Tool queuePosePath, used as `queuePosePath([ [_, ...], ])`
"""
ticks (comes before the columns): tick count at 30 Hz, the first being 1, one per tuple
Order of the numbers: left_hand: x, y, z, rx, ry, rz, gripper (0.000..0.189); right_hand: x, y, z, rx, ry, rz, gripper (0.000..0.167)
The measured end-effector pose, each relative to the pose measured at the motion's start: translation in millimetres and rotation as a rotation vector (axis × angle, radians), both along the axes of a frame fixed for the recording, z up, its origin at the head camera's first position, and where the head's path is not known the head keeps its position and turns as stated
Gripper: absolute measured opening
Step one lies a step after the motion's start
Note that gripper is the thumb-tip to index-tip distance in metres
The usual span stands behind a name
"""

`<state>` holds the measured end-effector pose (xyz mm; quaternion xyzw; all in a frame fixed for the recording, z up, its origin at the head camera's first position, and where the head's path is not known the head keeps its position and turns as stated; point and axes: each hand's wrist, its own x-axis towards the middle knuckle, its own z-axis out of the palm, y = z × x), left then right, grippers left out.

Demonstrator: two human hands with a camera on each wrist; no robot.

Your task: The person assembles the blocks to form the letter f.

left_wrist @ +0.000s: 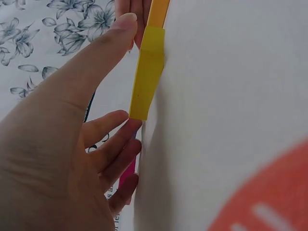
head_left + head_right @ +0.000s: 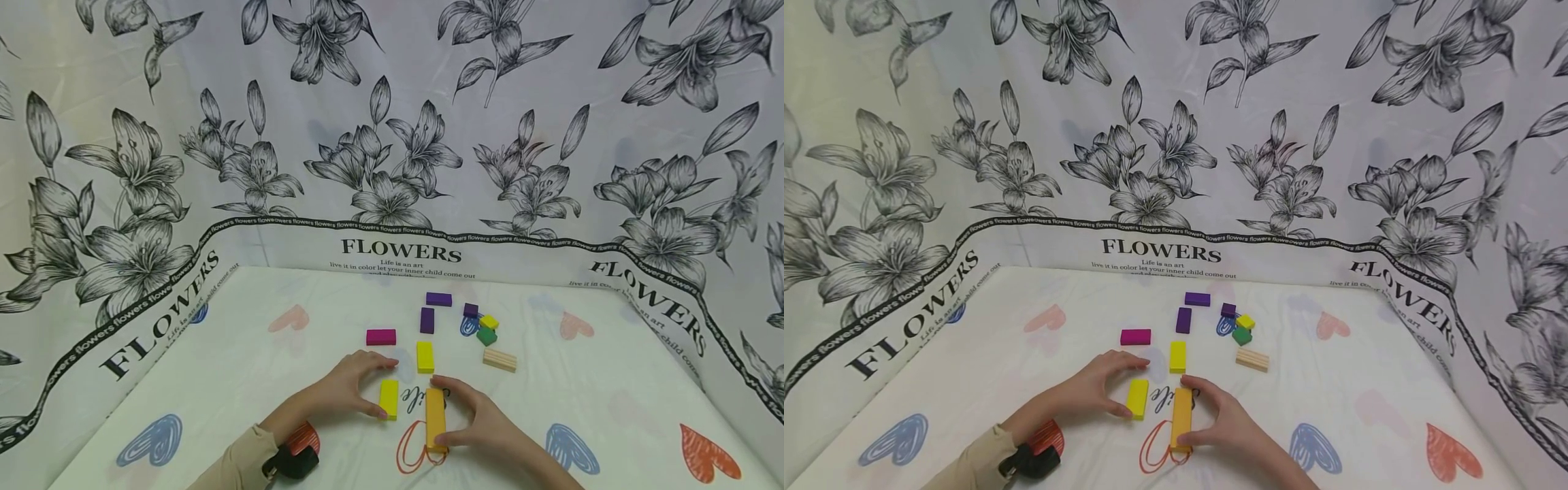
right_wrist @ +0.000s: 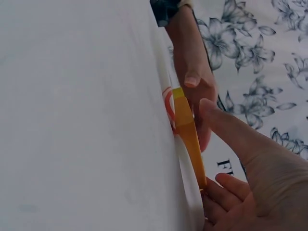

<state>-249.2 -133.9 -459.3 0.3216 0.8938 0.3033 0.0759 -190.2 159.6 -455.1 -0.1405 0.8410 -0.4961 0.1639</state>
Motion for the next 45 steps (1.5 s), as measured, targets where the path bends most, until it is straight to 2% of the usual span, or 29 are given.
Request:
queuePosePath([
  [7,3.2,0.1,5.2,-0.078,0.031,-0.021,0.086,0.8,3.1,-1.3,0.034,0.035,0.033,0.086],
  [13,4.8,0.3,6.2,-0.116,0.025,-0.016,0.086,2.7,3.9,-1.8,0.048,0.026,0.057,0.091],
  [26,5.9,1.9,9.6,-0.123,0.045,-0.018,0.076,4.8,4.0,-0.5,0.071,0.054,0.048,0.093],
  [34,5.5,2.1,9.3,-0.121,0.071,-0.033,0.072,3.2,2.6,1.5,0.055,0.036,0.028,0.091],
  [45,5.2,2.4,8.6,-0.141,0.056,-0.018,0.071,-5.0,-3.7,7.0,0.105,0.118,0.011,0.092],
])
